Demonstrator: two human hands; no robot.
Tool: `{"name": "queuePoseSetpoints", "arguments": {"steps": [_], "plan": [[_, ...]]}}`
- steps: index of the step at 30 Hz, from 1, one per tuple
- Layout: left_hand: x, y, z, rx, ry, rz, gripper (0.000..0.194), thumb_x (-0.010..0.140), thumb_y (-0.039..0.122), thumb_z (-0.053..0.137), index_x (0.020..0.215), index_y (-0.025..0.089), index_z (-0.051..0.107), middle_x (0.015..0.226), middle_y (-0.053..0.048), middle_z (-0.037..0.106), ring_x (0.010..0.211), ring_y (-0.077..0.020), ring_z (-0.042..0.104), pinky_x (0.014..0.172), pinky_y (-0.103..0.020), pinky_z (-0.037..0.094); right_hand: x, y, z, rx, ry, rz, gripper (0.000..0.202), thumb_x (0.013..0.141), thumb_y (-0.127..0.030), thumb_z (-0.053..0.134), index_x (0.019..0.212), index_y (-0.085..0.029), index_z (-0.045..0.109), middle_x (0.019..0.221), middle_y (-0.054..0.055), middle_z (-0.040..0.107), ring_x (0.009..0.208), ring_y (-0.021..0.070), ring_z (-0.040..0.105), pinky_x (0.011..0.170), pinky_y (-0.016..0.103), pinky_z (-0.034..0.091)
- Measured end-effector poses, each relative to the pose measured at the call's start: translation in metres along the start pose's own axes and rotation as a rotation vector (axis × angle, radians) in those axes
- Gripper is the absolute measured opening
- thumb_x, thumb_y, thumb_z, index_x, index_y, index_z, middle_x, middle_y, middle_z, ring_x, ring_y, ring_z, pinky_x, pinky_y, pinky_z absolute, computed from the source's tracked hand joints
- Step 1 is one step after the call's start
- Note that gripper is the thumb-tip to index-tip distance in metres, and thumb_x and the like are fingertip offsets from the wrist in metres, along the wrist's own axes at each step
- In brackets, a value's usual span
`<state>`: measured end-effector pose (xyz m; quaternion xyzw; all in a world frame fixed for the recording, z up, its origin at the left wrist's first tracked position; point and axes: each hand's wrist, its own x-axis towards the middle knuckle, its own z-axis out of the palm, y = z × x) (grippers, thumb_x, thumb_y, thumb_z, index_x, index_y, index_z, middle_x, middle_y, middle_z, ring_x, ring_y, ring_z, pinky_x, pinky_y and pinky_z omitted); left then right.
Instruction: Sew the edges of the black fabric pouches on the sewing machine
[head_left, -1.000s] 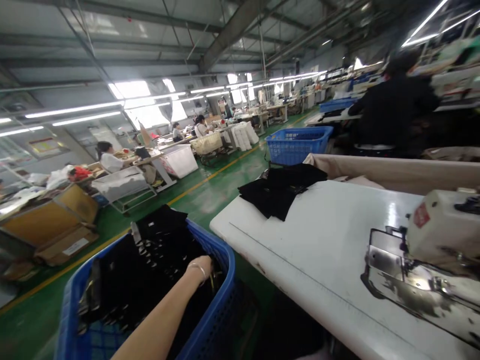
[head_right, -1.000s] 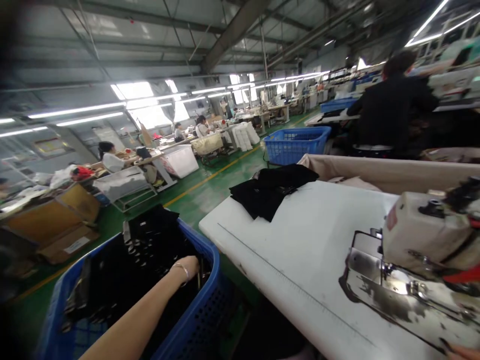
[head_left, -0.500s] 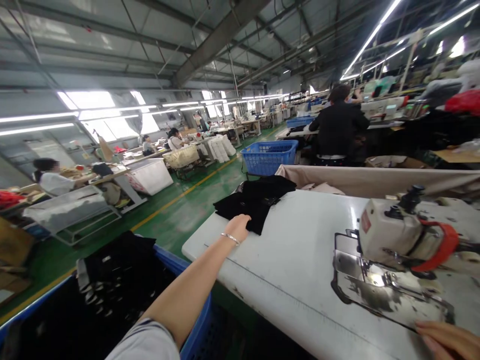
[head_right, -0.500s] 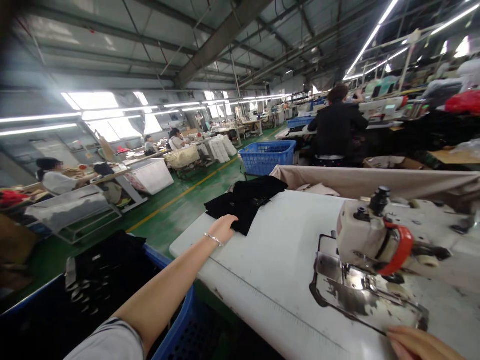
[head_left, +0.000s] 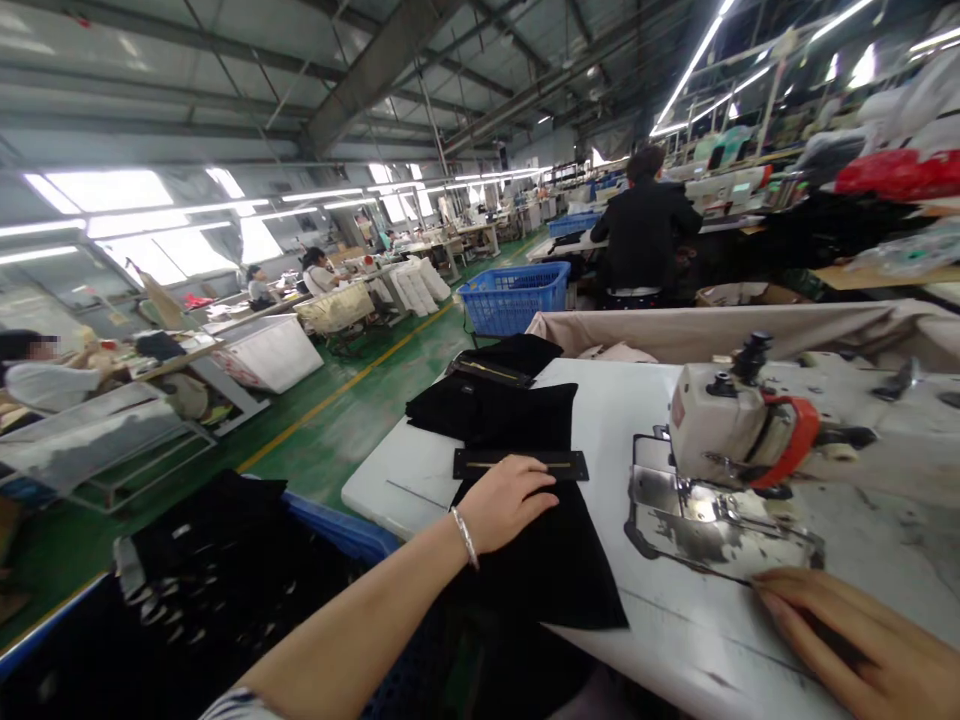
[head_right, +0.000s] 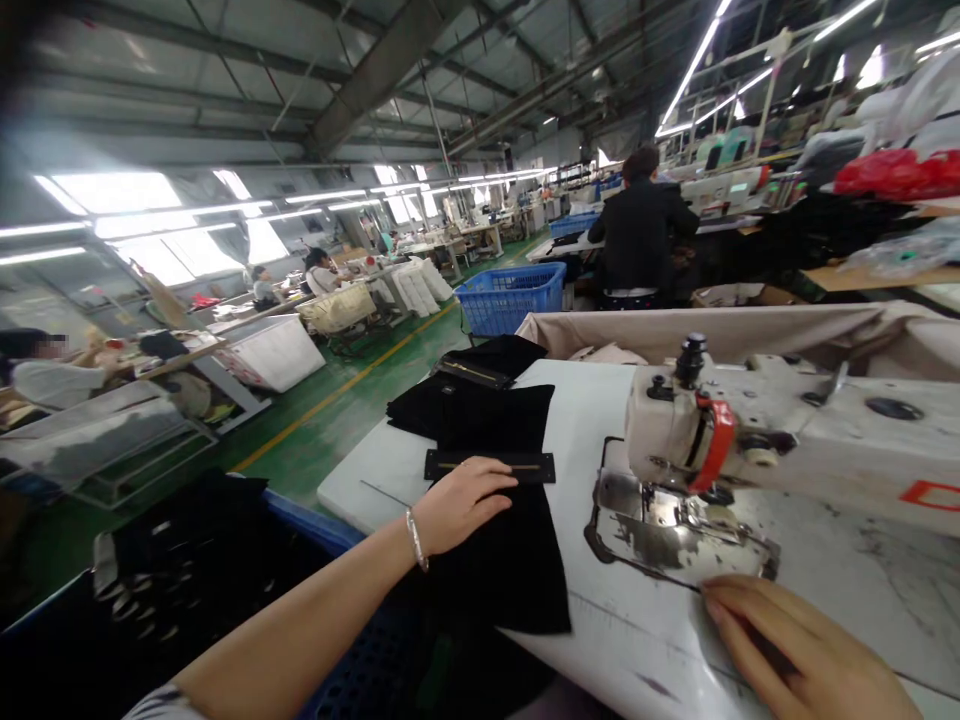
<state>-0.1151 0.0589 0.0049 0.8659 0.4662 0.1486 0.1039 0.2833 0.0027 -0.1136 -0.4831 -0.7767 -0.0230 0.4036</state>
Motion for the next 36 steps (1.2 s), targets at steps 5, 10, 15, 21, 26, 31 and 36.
{"name": "queuePoseSetpoints", "arguments": {"steps": [5, 10, 15, 21, 26, 31, 36], "plan": [[0.017, -0.008, 0.047, -0.029, 0.014, -0.118, 0.054, 0.083, 0.041, 0.067, 0.132, 0.024, 0.051, 0.139, -0.008, 0.048, 0.130, -0.0258, 0.044, 0.114, -0.043, 0.029, 0.008, -0.017, -0.010, -0.072, -0.227, -0.153, 0.018, 0.087, -0.037, 0.058, 0.102, -0.032, 0.066, 0.108, 0.002, 0.068, 0.099, 0.0234, 0.065, 0.089, 0.039, 0.055], [0.038, -0.012, 0.050, -0.065, 0.023, -0.218, 0.051, 0.067, 0.043, 0.080, 0.106, 0.015, 0.061, 0.101, -0.008, 0.059, 0.091, -0.0233, 0.059, 0.084, -0.037, 0.050, 0.019, -0.069, -0.005, 0.038, -0.325, -0.071, 0.018, 0.091, -0.036, 0.055, 0.102, -0.027, 0.066, 0.111, 0.004, 0.065, 0.102, 0.0227, 0.061, 0.089, 0.041, 0.052], [0.029, 0.017, 0.032, -0.127, -0.020, -0.138, 0.011, 0.071, 0.021, 0.071, 0.072, 0.017, 0.061, 0.081, -0.002, 0.056, 0.079, -0.0174, 0.056, 0.075, -0.029, 0.047, 0.034, -0.114, 0.008, 0.129, -0.348, 0.034, 0.024, 0.092, -0.040, 0.055, 0.107, -0.024, 0.064, 0.110, 0.008, 0.064, 0.102, 0.0241, 0.060, 0.088, 0.044, 0.051], [-0.012, 0.080, -0.011, -0.390, -0.013, -0.063, 0.024, 0.083, 0.017, 0.061, 0.107, 0.021, 0.063, 0.099, -0.002, 0.063, 0.090, -0.0148, 0.059, 0.083, -0.026, 0.046, 0.049, -0.144, -0.009, 0.234, -0.226, 0.109, 0.017, 0.094, -0.032, 0.051, 0.095, -0.025, 0.066, 0.128, 0.006, 0.056, 0.121, 0.0256, 0.050, 0.099, 0.047, 0.046], [-0.036, 0.103, -0.029, -0.742, 0.095, -0.136, 0.019, 0.082, 0.029, 0.069, 0.096, 0.016, 0.068, 0.095, -0.007, 0.062, 0.090, -0.0189, 0.059, 0.083, -0.030, 0.046, 0.061, -0.161, -0.039, 0.276, -0.136, 0.016, 0.014, 0.091, -0.037, 0.056, 0.088, -0.027, 0.067, 0.123, 0.002, 0.061, 0.121, 0.0251, 0.052, 0.105, 0.049, 0.042], [-0.049, 0.109, -0.027, -0.958, 0.149, -0.163, 0.018, 0.078, 0.024, 0.073, 0.093, 0.016, 0.070, 0.091, -0.006, 0.060, 0.086, -0.0166, 0.056, 0.077, -0.026, 0.045, 0.063, -0.169, -0.050, 0.268, -0.073, 0.000, 0.015, 0.091, -0.039, 0.056, 0.088, -0.029, 0.067, 0.100, -0.001, 0.070, 0.103, 0.0218, 0.064, 0.100, 0.045, 0.048], [-0.056, 0.116, -0.024, -0.997, 0.196, -0.190, 0.013, 0.078, 0.020, 0.073, 0.090, 0.017, 0.072, 0.088, -0.004, 0.061, 0.082, -0.0140, 0.056, 0.074, -0.024, 0.044, 0.061, -0.174, -0.057, 0.260, -0.054, 0.020, 0.016, 0.091, -0.041, 0.056, 0.086, -0.031, 0.068, 0.096, -0.002, 0.071, 0.096, 0.0213, 0.066, 0.093, 0.043, 0.053]]}}
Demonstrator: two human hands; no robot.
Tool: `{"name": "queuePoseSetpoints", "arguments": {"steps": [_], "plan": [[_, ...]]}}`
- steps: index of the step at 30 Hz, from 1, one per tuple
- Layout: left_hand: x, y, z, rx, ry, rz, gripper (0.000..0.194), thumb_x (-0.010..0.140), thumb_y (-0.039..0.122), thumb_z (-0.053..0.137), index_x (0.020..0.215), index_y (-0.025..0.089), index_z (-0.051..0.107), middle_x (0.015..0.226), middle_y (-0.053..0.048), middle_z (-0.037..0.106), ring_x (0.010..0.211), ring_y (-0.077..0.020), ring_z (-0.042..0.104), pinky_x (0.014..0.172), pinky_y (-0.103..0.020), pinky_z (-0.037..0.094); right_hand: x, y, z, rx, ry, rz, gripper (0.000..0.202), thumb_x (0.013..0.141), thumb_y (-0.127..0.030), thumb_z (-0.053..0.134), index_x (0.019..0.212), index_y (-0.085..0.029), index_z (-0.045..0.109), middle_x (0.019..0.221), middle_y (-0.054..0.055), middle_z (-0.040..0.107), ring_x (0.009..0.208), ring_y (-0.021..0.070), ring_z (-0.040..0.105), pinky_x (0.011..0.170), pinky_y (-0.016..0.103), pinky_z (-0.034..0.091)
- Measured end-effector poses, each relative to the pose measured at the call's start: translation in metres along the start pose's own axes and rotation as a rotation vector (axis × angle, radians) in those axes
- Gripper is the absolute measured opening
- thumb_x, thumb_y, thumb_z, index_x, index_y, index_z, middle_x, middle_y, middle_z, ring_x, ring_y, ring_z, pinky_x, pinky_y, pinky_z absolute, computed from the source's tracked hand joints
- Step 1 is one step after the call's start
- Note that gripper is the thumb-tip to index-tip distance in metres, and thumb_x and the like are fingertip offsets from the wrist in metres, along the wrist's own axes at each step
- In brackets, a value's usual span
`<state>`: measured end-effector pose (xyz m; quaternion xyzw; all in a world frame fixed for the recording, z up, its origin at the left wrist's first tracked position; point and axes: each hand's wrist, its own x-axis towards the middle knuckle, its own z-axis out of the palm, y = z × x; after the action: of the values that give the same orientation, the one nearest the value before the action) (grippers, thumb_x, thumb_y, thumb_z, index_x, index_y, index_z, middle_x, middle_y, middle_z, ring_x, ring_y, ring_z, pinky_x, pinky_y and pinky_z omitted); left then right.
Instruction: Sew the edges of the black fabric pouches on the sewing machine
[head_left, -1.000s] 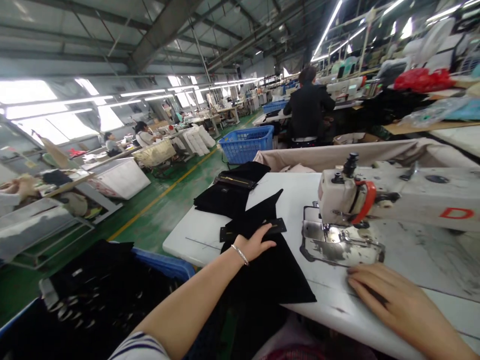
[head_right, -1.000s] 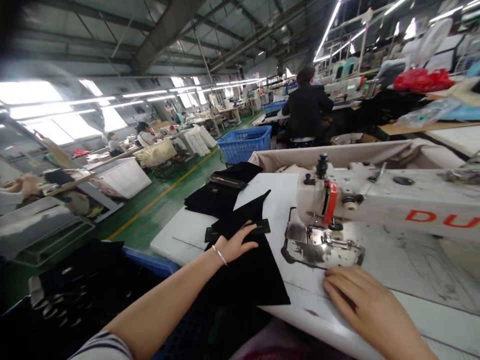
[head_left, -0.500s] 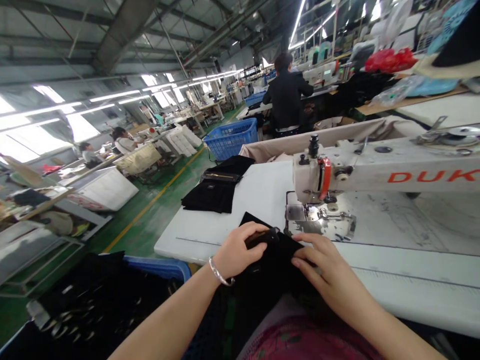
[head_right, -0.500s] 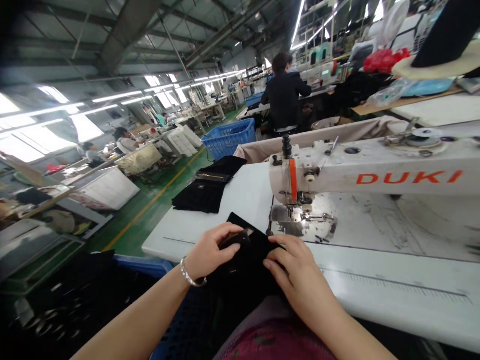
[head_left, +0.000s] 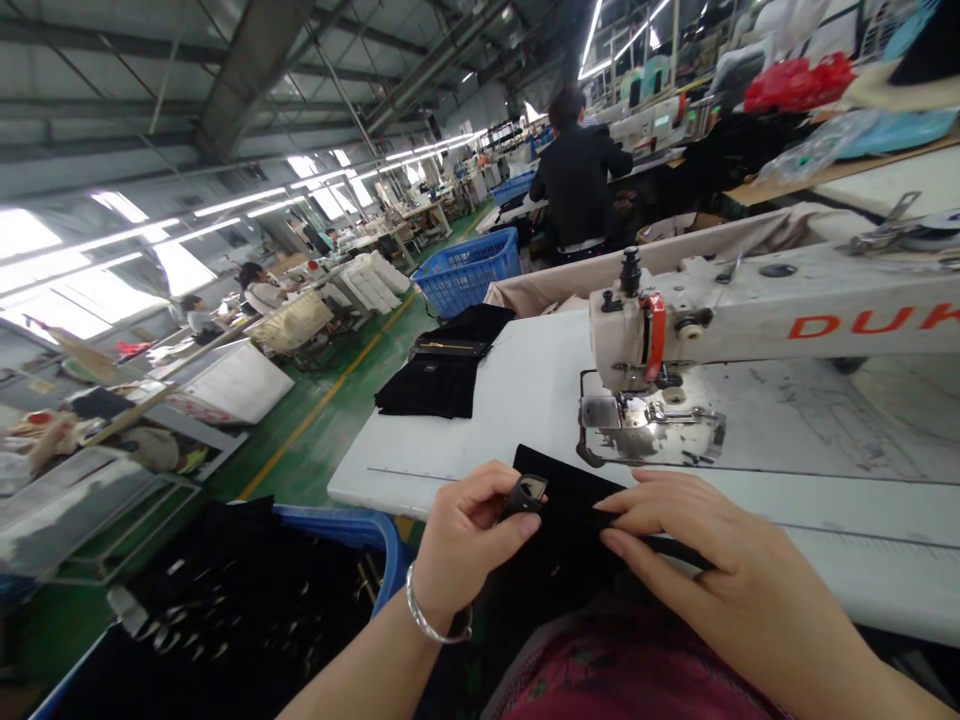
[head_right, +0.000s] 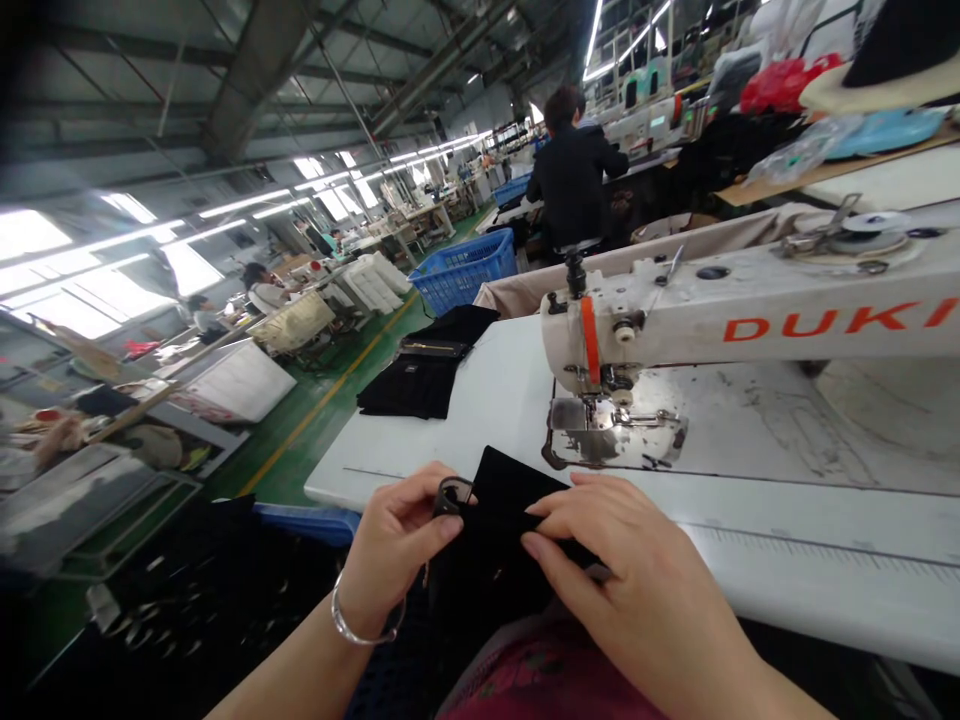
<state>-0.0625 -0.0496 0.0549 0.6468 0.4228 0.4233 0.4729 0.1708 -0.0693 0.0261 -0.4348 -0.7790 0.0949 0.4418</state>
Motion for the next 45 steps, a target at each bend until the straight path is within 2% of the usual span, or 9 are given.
{"name": "queuePoseSetpoints", "arguments": {"steps": [12, 18, 24, 30, 33, 36, 40, 42, 45], "plan": [[-0.004, 0.000, 0.007, -0.002, 0.059, -0.004, 0.009, 0.078, 0.018, 0.074, 0.086, 0.017, 0.073, 0.085, -0.003, 0.062, 0.079, -0.0131, 0.057, 0.073, -0.023, 0.044, 0.000, -0.010, -0.010, 0.044, -0.055, 0.071, 0.013, 0.090, -0.032, 0.056, 0.080, -0.026, 0.063, 0.094, 0.001, 0.069, 0.087, 0.0184, 0.065, 0.079, 0.036, 0.054], [-0.002, 0.004, 0.006, 0.025, 0.040, -0.013, 0.009, 0.079, 0.019, 0.074, 0.087, 0.018, 0.074, 0.084, -0.002, 0.062, 0.079, -0.0119, 0.056, 0.072, -0.022, 0.042, 0.007, -0.015, -0.009, 0.088, -0.191, 0.185, 0.015, 0.089, -0.033, 0.058, 0.103, -0.029, 0.062, 0.094, -0.001, 0.065, 0.085, 0.0160, 0.061, 0.074, 0.031, 0.051], [-0.004, 0.005, 0.008, -0.076, 0.009, -0.128, 0.010, 0.086, 0.025, 0.067, 0.091, 0.016, 0.067, 0.086, -0.001, 0.059, 0.080, -0.0123, 0.054, 0.073, -0.023, 0.042, 0.009, -0.015, -0.006, 0.139, -0.225, 0.244, 0.007, 0.092, -0.031, 0.054, 0.091, -0.028, 0.061, 0.092, -0.002, 0.062, 0.085, 0.0140, 0.058, 0.074, 0.029, 0.047], [0.000, 0.021, 0.005, 0.223, 0.015, -0.167, 0.014, 0.090, 0.031, 0.060, 0.095, 0.018, 0.064, 0.087, 0.000, 0.063, 0.080, -0.0130, 0.055, 0.072, -0.022, 0.042, 0.014, -0.020, -0.001, 0.172, -0.324, 0.348, 0.006, 0.089, -0.027, 0.057, 0.084, -0.024, 0.054, 0.075, -0.005, 0.061, 0.065, 0.0113, 0.057, 0.057, 0.025, 0.042], [0.018, 0.050, -0.010, 0.439, -0.094, -0.115, 0.013, 0.091, 0.029, 0.057, 0.095, 0.019, 0.064, 0.087, 0.001, 0.065, 0.081, -0.0134, 0.057, 0.075, -0.023, 0.043, 0.020, -0.033, -0.004, 0.329, -0.276, 0.191, 0.007, 0.092, -0.020, 0.051, 0.089, -0.024, 0.055, 0.075, -0.005, 0.062, 0.064, 0.0089, 0.057, 0.057, 0.022, 0.043], [0.050, 0.063, -0.024, 0.574, -0.405, -0.126, 0.017, 0.091, 0.031, 0.056, 0.096, 0.018, 0.066, 0.088, 0.001, 0.067, 0.082, -0.0143, 0.059, 0.074, -0.023, 0.043, 0.019, -0.035, -0.001, 0.505, -0.274, -0.020, 0.024, 0.093, -0.013, 0.046, 0.109, -0.026, 0.058, 0.093, -0.003, 0.067, 0.080, 0.0078, 0.062, 0.070, 0.019, 0.047], [0.101, 0.011, -0.013, 0.765, -0.702, -0.136, 0.016, 0.085, 0.028, 0.060, 0.091, 0.016, 0.069, 0.082, 0.002, 0.069, 0.076, -0.0137, 0.061, 0.069, -0.021, 0.045, 0.002, 0.004, 0.025, 0.318, -0.408, -0.055, 0.042, 0.089, -0.004, 0.043, 0.124, -0.026, 0.055, 0.108, -0.002, 0.068, 0.095, 0.0080, 0.064, 0.083, 0.019, 0.049], [0.127, -0.029, 0.004, 0.836, -0.658, -0.128, 0.013, 0.082, 0.026, 0.063, 0.085, 0.015, 0.070, 0.074, 0.002, 0.068, 0.070, -0.0140, 0.060, 0.065, -0.022, 0.045, -0.002, 0.036, 0.042, -0.007, -0.424, -0.114, 0.036, 0.089, -0.007, 0.048, 0.120, -0.022, 0.059, 0.098, 0.000, 0.070, 0.084, 0.0104, 0.066, 0.075, 0.021, 0.051], [0.165, -0.073, 0.033, 0.937, -0.504, -0.070, 0.012, 0.080, 0.025, 0.066, 0.085, 0.016, 0.072, 0.081, -0.002, 0.067, 0.079, -0.0182, 0.061, 0.075, -0.028, 0.047, 0.010, 0.083, 0.057, -0.202, -0.414, -0.120, 0.026, 0.088, -0.008, 0.052, 0.108, -0.017, 0.067, 0.085, 0.005, 0.067, 0.078, 0.0183, 0.064, 0.069, 0.029, 0.051]]}}
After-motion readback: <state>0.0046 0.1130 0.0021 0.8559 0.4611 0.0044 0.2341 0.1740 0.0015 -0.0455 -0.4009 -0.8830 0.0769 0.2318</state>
